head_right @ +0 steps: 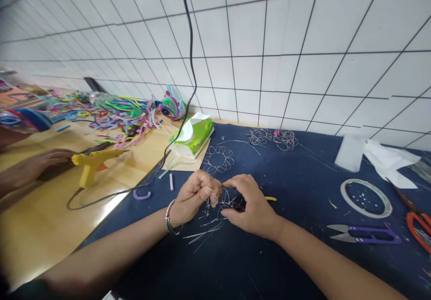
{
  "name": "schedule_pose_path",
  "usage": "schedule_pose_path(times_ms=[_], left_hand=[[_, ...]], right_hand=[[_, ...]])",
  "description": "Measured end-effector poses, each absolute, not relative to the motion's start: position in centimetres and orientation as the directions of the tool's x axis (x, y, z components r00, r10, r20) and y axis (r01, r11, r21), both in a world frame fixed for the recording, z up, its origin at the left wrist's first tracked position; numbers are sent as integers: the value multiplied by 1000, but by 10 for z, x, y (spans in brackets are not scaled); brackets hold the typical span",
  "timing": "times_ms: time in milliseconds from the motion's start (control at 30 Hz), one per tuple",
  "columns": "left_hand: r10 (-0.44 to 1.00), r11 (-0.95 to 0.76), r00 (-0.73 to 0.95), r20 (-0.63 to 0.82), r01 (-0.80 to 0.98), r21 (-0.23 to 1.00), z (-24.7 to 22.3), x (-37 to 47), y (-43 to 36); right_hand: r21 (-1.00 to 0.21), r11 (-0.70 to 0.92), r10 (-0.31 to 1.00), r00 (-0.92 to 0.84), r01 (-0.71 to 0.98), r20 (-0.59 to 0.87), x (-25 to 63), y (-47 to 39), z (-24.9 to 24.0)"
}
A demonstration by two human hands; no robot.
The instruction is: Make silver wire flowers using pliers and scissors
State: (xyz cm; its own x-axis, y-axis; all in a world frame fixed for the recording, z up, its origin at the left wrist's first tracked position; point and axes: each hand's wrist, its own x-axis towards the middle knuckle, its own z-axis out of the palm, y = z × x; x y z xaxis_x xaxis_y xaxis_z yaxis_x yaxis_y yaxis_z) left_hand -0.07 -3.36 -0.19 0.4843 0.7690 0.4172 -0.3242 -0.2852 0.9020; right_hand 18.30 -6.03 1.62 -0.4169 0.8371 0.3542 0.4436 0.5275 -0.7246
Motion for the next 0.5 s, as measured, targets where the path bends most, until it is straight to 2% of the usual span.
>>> schedule_pose_path(times_ms=[233,500], left_hand=[[778,-289,477,409,-307,907,0,0,-34],[795,-303,466,389,-250,920,-1,1,-36]], right_hand=[[-753,499,851,-404,429,335,183,-60,18],[-799,388,900,-374,458,223,180,-62,15]])
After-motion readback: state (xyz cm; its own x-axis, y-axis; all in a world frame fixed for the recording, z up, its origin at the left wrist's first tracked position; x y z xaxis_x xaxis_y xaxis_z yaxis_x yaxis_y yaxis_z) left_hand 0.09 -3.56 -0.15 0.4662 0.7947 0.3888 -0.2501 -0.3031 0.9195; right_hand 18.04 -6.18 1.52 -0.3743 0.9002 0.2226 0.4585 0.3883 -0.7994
